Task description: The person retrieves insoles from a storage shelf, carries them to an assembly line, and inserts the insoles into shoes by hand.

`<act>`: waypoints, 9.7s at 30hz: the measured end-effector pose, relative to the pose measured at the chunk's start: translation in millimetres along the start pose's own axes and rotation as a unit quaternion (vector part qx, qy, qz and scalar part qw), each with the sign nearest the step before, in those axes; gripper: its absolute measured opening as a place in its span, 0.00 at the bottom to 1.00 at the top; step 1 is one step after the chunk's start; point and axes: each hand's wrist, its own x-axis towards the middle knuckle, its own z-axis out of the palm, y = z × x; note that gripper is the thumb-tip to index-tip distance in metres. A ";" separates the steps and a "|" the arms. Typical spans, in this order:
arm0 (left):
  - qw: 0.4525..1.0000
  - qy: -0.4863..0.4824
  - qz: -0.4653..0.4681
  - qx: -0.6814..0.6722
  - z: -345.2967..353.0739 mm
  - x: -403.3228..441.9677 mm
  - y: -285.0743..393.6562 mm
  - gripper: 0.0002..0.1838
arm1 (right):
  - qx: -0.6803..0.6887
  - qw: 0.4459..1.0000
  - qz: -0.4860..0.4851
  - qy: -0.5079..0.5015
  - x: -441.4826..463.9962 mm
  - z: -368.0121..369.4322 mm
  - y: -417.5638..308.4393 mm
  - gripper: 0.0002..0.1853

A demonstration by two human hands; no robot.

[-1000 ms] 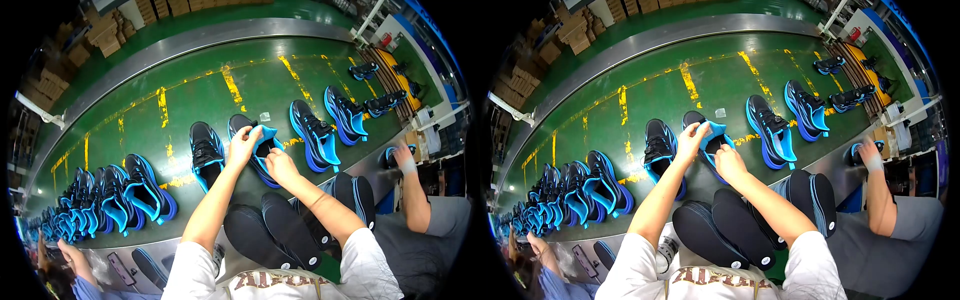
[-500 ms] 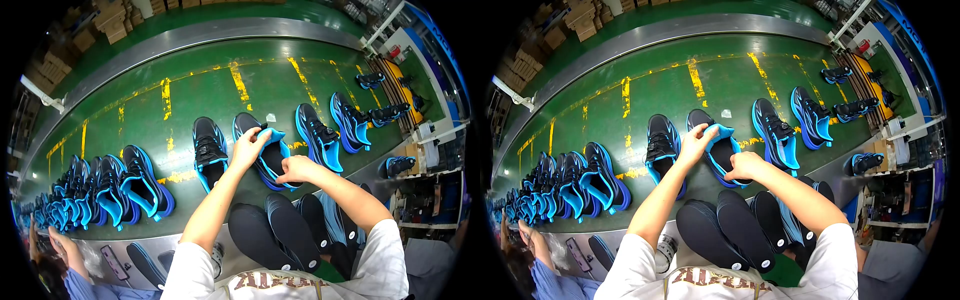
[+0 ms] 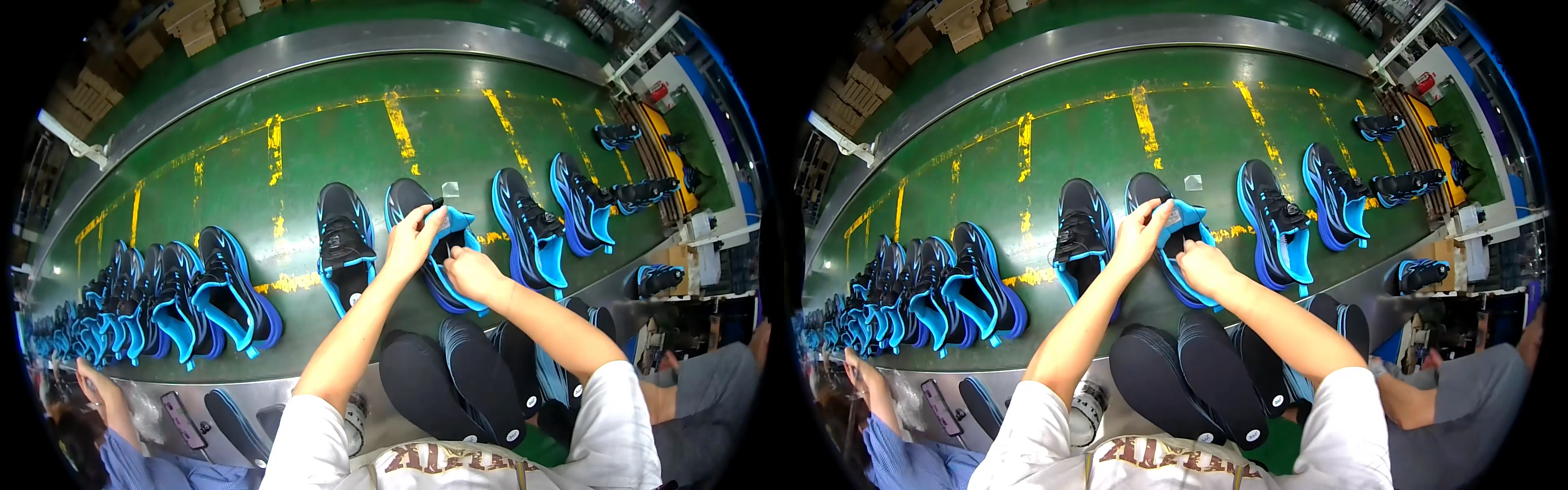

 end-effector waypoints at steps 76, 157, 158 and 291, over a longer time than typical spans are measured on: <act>0.793 0.127 0.298 0.516 -7.2 7.3 29.4 0.06 | 0.226 0.920 0.236 0.218 -267.0 6.2 -34.6 0.21; 0.997 -0.048 -0.041 0.053 101.0 29.8 21.4 0.23 | -0.135 0.983 0.041 -0.117 -31.8 0.5 105.0 0.12; 0.996 -0.051 -0.035 0.060 100.1 30.0 21.3 0.23 | -0.143 0.977 0.038 -0.154 -29.7 -2.0 104.5 0.13; 0.992 -0.067 0.044 0.093 259.4 49.0 60.5 0.23 | 0.043 0.980 0.117 -0.154 -117.8 -84.0 232.2 0.10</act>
